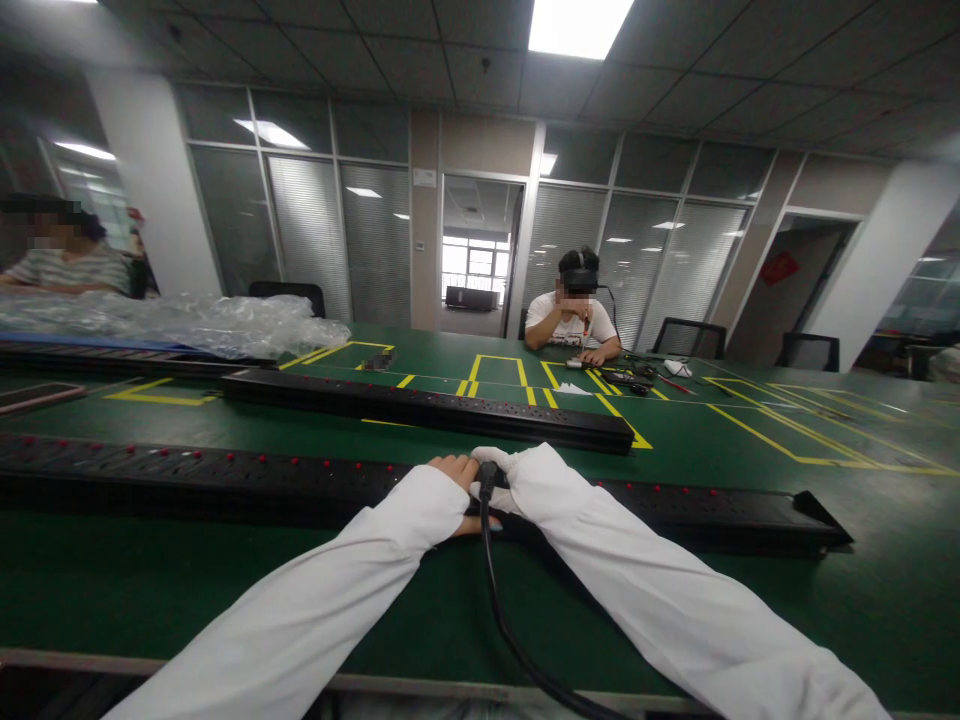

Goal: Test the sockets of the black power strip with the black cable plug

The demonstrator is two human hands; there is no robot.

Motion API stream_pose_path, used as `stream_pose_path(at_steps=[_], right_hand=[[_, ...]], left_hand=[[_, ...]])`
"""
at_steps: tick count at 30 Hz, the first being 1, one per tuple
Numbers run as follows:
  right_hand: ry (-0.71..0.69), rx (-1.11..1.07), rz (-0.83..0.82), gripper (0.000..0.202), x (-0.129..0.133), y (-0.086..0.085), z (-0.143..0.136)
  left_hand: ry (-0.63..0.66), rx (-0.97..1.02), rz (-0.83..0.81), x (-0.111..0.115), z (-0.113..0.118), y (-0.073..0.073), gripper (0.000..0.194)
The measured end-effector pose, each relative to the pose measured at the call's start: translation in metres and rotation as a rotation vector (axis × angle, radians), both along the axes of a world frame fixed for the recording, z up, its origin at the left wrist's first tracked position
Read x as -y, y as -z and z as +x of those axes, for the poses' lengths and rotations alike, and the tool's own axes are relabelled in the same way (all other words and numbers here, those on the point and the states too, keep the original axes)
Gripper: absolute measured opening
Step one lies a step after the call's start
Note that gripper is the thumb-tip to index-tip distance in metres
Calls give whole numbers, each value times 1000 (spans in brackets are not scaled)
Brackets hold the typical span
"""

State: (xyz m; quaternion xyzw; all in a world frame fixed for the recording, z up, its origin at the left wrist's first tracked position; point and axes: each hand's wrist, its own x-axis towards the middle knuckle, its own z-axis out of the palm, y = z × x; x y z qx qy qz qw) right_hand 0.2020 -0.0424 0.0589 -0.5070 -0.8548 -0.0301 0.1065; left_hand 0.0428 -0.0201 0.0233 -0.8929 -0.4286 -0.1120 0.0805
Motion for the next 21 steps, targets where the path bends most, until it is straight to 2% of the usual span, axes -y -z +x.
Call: stream_pose_path(at_steps=[7, 13, 21], right_hand=[[-7, -32, -32, 55, 0, 0, -2], [15, -14, 61, 53, 12, -5, -8], [-21, 100, 97, 33, 11, -12, -16]], left_hand=[[-18, 11, -12, 1, 1, 0, 65], [5, 2, 13, 1, -1, 0, 59], [28, -12, 17, -3, -1, 2, 61]])
